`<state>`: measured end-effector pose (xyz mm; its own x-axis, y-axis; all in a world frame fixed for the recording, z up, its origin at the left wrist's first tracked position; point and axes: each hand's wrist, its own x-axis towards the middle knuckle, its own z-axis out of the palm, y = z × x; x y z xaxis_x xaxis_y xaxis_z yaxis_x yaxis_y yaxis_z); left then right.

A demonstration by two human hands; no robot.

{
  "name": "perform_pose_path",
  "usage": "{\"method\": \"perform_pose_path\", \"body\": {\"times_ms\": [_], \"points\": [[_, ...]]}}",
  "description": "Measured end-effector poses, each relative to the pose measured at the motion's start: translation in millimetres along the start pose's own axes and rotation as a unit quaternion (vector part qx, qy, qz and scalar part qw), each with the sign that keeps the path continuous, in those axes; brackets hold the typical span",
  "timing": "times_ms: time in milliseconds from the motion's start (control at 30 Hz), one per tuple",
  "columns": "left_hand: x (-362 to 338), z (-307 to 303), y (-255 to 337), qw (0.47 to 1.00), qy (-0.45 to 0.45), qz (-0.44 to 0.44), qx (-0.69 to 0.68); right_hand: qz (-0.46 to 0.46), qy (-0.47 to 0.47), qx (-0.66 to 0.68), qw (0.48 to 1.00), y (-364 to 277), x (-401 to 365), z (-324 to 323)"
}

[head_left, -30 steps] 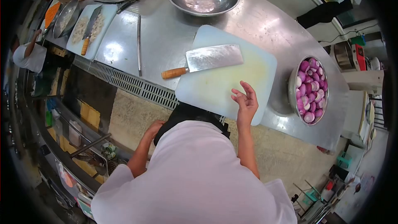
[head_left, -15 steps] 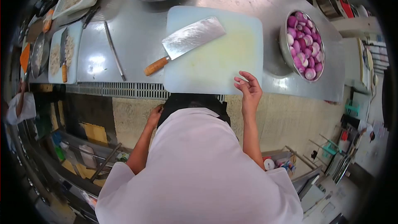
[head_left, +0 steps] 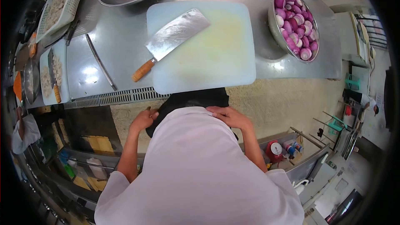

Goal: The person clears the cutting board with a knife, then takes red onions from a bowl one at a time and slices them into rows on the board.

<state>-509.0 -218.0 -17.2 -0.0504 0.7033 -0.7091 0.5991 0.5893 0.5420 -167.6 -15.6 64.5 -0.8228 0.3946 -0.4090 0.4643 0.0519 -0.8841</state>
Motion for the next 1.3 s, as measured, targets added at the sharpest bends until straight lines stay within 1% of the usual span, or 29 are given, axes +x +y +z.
{"method": "perform_pose_path", "body": {"times_ms": [33,67,100,133,167,200,233,267,333,367,433,467,533,600,667,700,733,767,800,867,900,967,1000,1067,1133,1167,1200,1267,1300], "points": [[-2.4,-8.2,12.4,0.997,-0.014,-0.025,-0.065,0.079,-0.007,-0.023,0.997,13.8,-7.5,-1.2],[2.6,-4.1,18.1,0.997,-0.011,-0.029,-0.066,0.154,-0.014,-0.048,0.987,29.5,-12.0,-4.9],[9.3,3.8,20.4,0.988,-0.058,-0.025,-0.14,0.175,-0.023,-0.096,0.98,39.8,-13.1,-11.4],[16.5,12.7,20.0,0.971,-0.104,-0.021,-0.213,0.171,-0.026,-0.096,0.98,50.1,-14.7,-15.3],[23.8,20.8,22.6,0.935,-0.11,-0.065,-0.33,0.171,0.018,-0.099,0.98,46.2,-15.4,-21.4],[26.9,23.1,21.6,0.935,-0.107,-0.066,-0.33,0.172,0.063,-0.101,0.978,41.9,-16.5,-28.2],[30.7,24.0,22.3,0.968,-0.087,-0.105,-0.212,0.105,0.086,-0.037,0.99,37.4,-17.2,-33.4],[33.7,22.5,26.3,0.984,-0.065,-0.14,-0.088,0.104,0.089,-0.036,0.99,41.2,-21.6,-39.3],[38.6,39.9,4.4,0.988,-0.033,-0.121,-0.095,0.131,0.027,0.154,0.979,57.5,-29.8,-55.3],[38.1,48.7,-3.2,0.989,-0.005,-0.106,-0.106,0.13,0.027,0.155,0.979,69.7,-36.7,-59.5],[17.3,32.6,22.3,0.985,0.008,-0.116,-0.129,0.175,0.091,0.025,0.98,96.0,-52.4,-64.6],[2.3,18.7,39.7,0.981,0.018,-0.123,-0.151,0.175,0.089,0.026,0.98,101.4,-58.7,-66.5],[-17.1,-17.6,56.2,0.984,-0.028,-0.156,-0.086,0.246,0.048,-0.06,0.966,107.3,-70.4,-71.4],[-36.5,-57.5,70.2,0.985,-0.036,-0.131,-0.108,0.25,0.024,-0.024,0.968,102.6,-73.3,-74.5],[-64.5,-94.8,118.6,0.971,0.084,-0.11,-0.195,0.252,-0.007,0.009,0.968,86.5,-71.0,-82.2],[-63.3,-104.6,122.6,0.969,0.091,-0.113,-0.198,0.271,0.034,0.01,0.962,71.9,-70.1,-87.2],[-59.4,-116.4,124.2,0.967,0.195,-0.072,-0.147,0.289,0.076,0.013,0.954,65.1,-70.0,-89.5],[-57.2,-123.3,125.2,0.951,0.295,-0.026,-0.091,0.241,0.09,0.012,0.966,81.5,-77.3,-85.3],[-54.5,-124.9,126.5,0.951,0.297,-0.023,-0.088,0.238,0.093,0.014,0.967,80.8,-83.0,-84.5],[-34.3,-126.6,126.8,0.916,0.394,0.069,-0.025,0.201,0.019,0.113,0.973,77.5,-94.1,-86.2],[-24.9,-126.1,123.5,0.919,0.39,0.056,-0.016,0.201,0.03,0.113,0.973,79.6,-100.6,-87.9],[-16.7,-123.4,125.6,0.921,0.382,0.072,0.025,0.154,-0.004,0.128,0.98,85.7,-109.1,-90.4],[-15.2,-121.6,128.6,0.921,0.376,0.076,0.064,0.155,0.004,0.129,0.979,87.9,-111.0,-89.9],[-7.0,-117.7,118.7,0.927,0.36,0.091,0.049,0.152,-0.027,0.089,0.984,90.7,-113.6,-87.2],[-3.7,-115.5,121.7,0.923,0.363,0.096,0.08,0.153,-0.048,0.085,0.983,90.5,-117.4,-86.3],[-1.6,-115.8,121.6,0.927,0.356,0.074,0.093,0.151,-0.075,0.08,0.982,90.5,-118.6,-87.3],[1.0,-116.1,122.0,0.926,0.357,0.082,0.091,0.153,-0.068,0.076,0.983,92.8,-120.1,-86.7],[4.8,-118.4,123.1,0.935,0.343,0.071,0.06,0.147,-0.104,0.064,0.982,96.4,-120.3,-83.0],[7.2,-121.0,124.5,0.933,0.34,0.075,0.093,0.153,-0.105,0.054,0.981,96.0,-118.1,-83.6]]}}
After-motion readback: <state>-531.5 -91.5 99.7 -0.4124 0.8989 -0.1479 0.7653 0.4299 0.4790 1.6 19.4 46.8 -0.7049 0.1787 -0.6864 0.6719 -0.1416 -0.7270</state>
